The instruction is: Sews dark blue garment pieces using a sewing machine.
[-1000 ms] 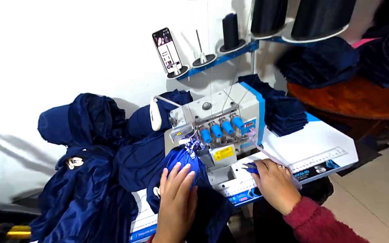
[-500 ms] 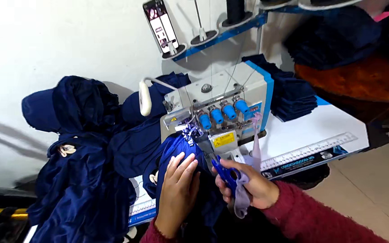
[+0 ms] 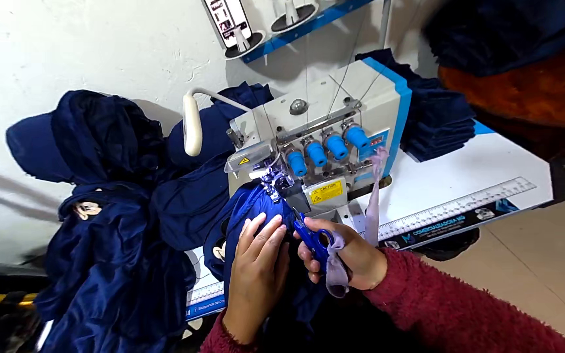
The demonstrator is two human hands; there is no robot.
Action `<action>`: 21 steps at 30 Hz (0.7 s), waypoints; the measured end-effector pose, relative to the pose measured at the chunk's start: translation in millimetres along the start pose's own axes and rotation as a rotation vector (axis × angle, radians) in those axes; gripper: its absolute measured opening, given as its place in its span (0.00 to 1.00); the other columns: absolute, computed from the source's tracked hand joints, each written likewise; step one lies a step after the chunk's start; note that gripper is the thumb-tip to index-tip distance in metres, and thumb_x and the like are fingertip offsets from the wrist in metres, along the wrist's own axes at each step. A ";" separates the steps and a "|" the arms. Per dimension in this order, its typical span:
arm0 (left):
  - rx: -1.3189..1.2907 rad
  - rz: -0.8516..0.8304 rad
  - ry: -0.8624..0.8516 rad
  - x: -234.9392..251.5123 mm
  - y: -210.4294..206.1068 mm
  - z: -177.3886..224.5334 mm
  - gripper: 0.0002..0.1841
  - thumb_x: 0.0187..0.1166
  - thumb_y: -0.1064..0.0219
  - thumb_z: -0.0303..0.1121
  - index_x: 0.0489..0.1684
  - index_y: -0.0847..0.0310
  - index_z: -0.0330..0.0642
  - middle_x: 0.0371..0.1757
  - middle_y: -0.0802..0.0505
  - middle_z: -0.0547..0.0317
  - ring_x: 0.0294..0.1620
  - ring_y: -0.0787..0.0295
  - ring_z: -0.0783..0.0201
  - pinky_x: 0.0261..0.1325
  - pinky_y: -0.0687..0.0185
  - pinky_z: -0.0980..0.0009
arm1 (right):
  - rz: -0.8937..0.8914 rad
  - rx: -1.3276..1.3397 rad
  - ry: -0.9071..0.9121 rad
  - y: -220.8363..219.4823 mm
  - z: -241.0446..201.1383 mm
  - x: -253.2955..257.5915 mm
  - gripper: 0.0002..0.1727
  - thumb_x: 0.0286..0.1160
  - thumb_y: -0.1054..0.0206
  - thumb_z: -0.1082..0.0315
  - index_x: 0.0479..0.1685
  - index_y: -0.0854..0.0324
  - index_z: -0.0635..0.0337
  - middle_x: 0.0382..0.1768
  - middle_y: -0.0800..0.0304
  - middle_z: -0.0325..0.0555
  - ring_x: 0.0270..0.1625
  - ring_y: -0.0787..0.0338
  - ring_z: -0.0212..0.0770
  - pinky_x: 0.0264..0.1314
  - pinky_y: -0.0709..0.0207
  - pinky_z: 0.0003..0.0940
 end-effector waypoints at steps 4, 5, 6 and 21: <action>-0.003 0.001 -0.004 -0.4 0.0 -0.1 0.14 0.82 0.37 0.33 0.58 0.08 0.43 0.69 0.08 0.58 0.80 0.20 0.51 0.86 0.30 0.47 | 0.023 -0.030 0.012 0.9 0.2 -1.0 0.24 0.96 0.60 0.49 0.54 0.26 0.58 0.26 0.15 0.41 0.23 0.11 0.33 0.31 0.11 0.28; -0.008 0.003 -0.005 -0.4 0.1 -0.2 0.14 0.82 0.37 0.33 0.58 0.08 0.43 0.69 0.08 0.58 0.80 0.20 0.51 0.86 0.30 0.47 | 0.026 -0.044 0.018 2.8 -0.1 -1.5 0.24 0.96 0.60 0.49 0.53 0.26 0.58 0.25 0.15 0.41 0.23 0.11 0.33 0.30 0.11 0.28; -0.012 0.003 -0.004 -0.3 0.3 -0.4 0.14 0.82 0.37 0.33 0.58 0.08 0.44 0.69 0.08 0.58 0.80 0.20 0.51 0.86 0.30 0.47 | 0.032 -0.058 0.026 4.5 -1.0 -1.8 0.24 0.95 0.60 0.48 0.53 0.26 0.58 0.25 0.15 0.41 0.23 0.11 0.33 0.30 0.11 0.28; -0.021 0.002 -0.004 0.2 0.8 -0.7 0.14 0.82 0.38 0.32 0.58 0.08 0.44 0.68 0.08 0.58 0.80 0.20 0.51 0.85 0.29 0.47 | 0.057 -0.066 -0.033 5.6 -6.3 0.4 0.26 0.94 0.59 0.48 0.50 0.23 0.59 0.22 0.18 0.39 0.19 0.14 0.31 0.26 0.13 0.26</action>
Point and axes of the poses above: each hand's wrist, its own x-axis towards the middle knuckle, its own y-axis out of the back of the hand, z = x × y, the point moved 5 cm from there along x, towards the middle knuckle
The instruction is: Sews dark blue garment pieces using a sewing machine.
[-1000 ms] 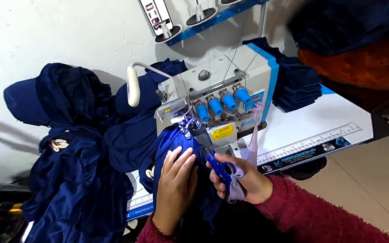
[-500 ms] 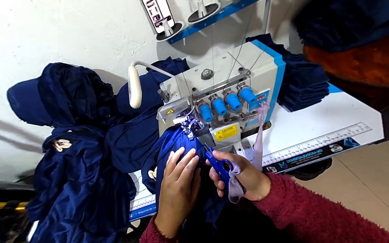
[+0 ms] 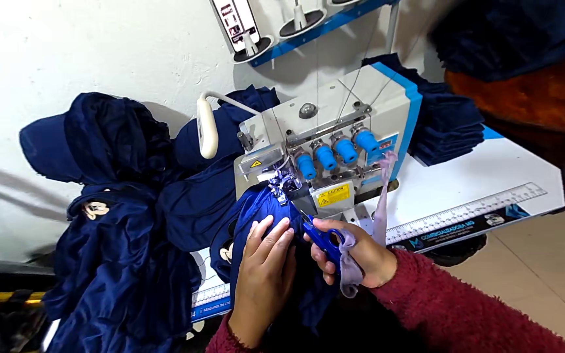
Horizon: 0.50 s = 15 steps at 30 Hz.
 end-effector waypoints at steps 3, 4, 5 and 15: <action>-0.008 -0.009 -0.006 -0.2 0.4 -0.7 0.15 0.82 0.38 0.32 0.58 0.08 0.44 0.69 0.08 0.58 0.80 0.20 0.51 0.86 0.30 0.48 | -0.013 -0.013 0.059 -1.2 -2.5 3.8 0.25 0.95 0.59 0.49 0.49 0.24 0.58 0.22 0.17 0.40 0.19 0.14 0.31 0.26 0.12 0.27; -0.013 -0.014 -0.010 0.0 0.8 -0.9 0.15 0.82 0.38 0.32 0.58 0.08 0.43 0.69 0.08 0.58 0.80 0.21 0.51 0.86 0.30 0.48 | -0.032 -0.025 0.081 -1.6 -3.1 3.8 0.23 0.95 0.59 0.50 0.49 0.24 0.57 0.22 0.17 0.39 0.20 0.14 0.31 0.27 0.12 0.27; -0.019 -0.017 -0.011 0.1 1.1 -1.2 0.15 0.82 0.38 0.32 0.58 0.08 0.43 0.69 0.08 0.58 0.81 0.21 0.51 0.86 0.30 0.47 | -0.057 -0.042 0.105 -1.9 -3.4 3.5 0.22 0.94 0.58 0.50 0.50 0.25 0.56 0.22 0.17 0.39 0.20 0.13 0.32 0.28 0.11 0.28; -0.023 -0.021 -0.012 1.3 2.6 -1.3 0.14 0.82 0.38 0.32 0.57 0.08 0.44 0.68 0.08 0.59 0.80 0.21 0.52 0.85 0.30 0.46 | -0.028 -0.156 0.133 3.2 -3.7 7.0 0.22 0.93 0.57 0.49 0.53 0.26 0.57 0.22 0.19 0.40 0.19 0.14 0.32 0.27 0.12 0.28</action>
Point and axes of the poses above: each hand's wrist, its own x-axis towards the middle knuckle, its own y-axis out of the back of the hand, z = x × y, the point moved 5 cm from there along x, towards the middle knuckle
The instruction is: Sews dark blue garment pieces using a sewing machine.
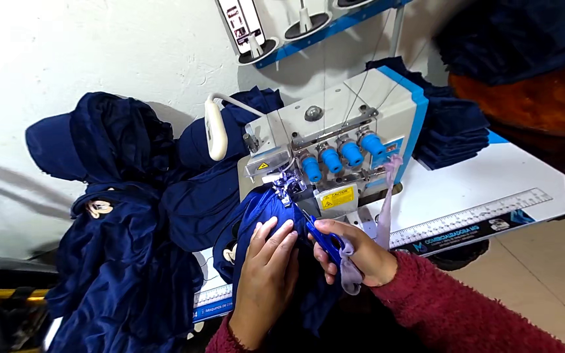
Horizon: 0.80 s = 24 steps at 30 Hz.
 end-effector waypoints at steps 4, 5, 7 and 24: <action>-0.026 -0.003 -0.008 0.1 2.6 -1.2 0.14 0.82 0.38 0.32 0.57 0.08 0.45 0.68 0.08 0.59 0.80 0.20 0.53 0.85 0.30 0.49 | -0.010 -0.025 0.043 0.7 -1.0 4.1 0.21 0.92 0.56 0.49 0.52 0.26 0.55 0.21 0.19 0.40 0.19 0.15 0.32 0.27 0.13 0.27; -0.052 -0.007 -0.011 0.6 5.8 -2.7 0.13 0.83 0.38 0.33 0.57 0.08 0.45 0.67 0.07 0.59 0.79 0.20 0.54 0.85 0.29 0.49 | -0.017 -0.028 0.048 1.4 -0.5 4.4 0.21 0.92 0.56 0.48 0.51 0.26 0.55 0.21 0.19 0.40 0.19 0.15 0.32 0.26 0.13 0.27; -0.114 -0.022 -0.013 2.2 14.3 -8.9 0.13 0.85 0.38 0.34 0.56 0.09 0.44 0.65 0.07 0.59 0.78 0.18 0.56 0.83 0.26 0.53 | -0.028 -0.019 0.028 3.2 1.2 2.2 0.22 0.91 0.56 0.47 0.51 0.26 0.55 0.21 0.19 0.39 0.18 0.15 0.32 0.26 0.12 0.28; 0.053 -0.110 -0.059 34.4 21.4 8.9 0.12 0.83 0.38 0.35 0.50 0.08 0.45 0.46 0.06 0.62 0.51 0.11 0.65 0.57 0.15 0.66 | 0.675 -1.344 1.025 3.8 -35.0 1.4 0.08 0.69 0.26 0.66 0.37 0.18 0.58 0.32 0.08 0.39 0.32 0.09 0.34 0.31 0.14 0.32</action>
Point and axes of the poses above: each hand's wrist, its own x-axis towards the middle knuckle, its own y-axis out of the back of the hand, z = x × y, the point moved 5 cm from there along x, towards the middle knuckle
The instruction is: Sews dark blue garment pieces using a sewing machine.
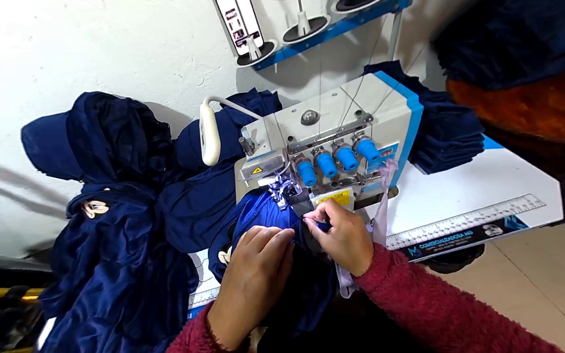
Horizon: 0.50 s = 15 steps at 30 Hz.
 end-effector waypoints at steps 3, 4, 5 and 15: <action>0.091 -0.096 -0.020 19.5 -3.5 6.8 0.14 0.83 0.40 0.36 0.51 0.09 0.42 0.30 0.11 0.61 0.30 0.12 0.63 0.33 0.14 0.65 | 0.076 0.023 0.028 18.8 -1.4 -0.7 0.05 0.68 0.27 0.67 0.35 0.18 0.57 0.35 0.07 0.39 0.36 0.09 0.31 0.35 0.14 0.26; 0.110 -0.116 -0.016 26.1 -9.2 9.9 0.14 0.83 0.41 0.36 0.52 0.10 0.41 0.27 0.13 0.60 0.25 0.14 0.61 0.28 0.17 0.63 | 0.091 0.036 0.041 24.5 -4.8 -0.5 0.05 0.67 0.27 0.68 0.35 0.18 0.57 0.36 0.07 0.39 0.37 0.09 0.29 0.37 0.14 0.24; 0.129 -0.131 -0.009 31.9 -16.5 13.1 0.14 0.83 0.40 0.36 0.53 0.11 0.41 0.25 0.13 0.60 0.23 0.15 0.60 0.24 0.20 0.62 | 0.102 0.047 0.060 28.8 -9.2 -0.4 0.05 0.67 0.27 0.69 0.35 0.19 0.56 0.37 0.07 0.40 0.39 0.09 0.29 0.39 0.14 0.23; 0.055 0.102 0.106 12.0 -27.9 43.2 0.11 0.82 0.43 0.29 0.36 0.12 0.41 0.24 0.16 0.62 0.21 0.19 0.67 0.21 0.24 0.72 | -0.222 0.168 -0.194 31.2 18.5 -29.8 0.23 0.75 0.28 0.46 0.53 0.18 0.56 0.25 0.14 0.34 0.22 0.16 0.31 0.24 0.18 0.33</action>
Point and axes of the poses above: each hand's wrist, its own x-axis towards the middle knuckle, its own y-axis out of the back of the hand, z = x × y, the point moved 5 cm from there along x, towards the middle knuckle
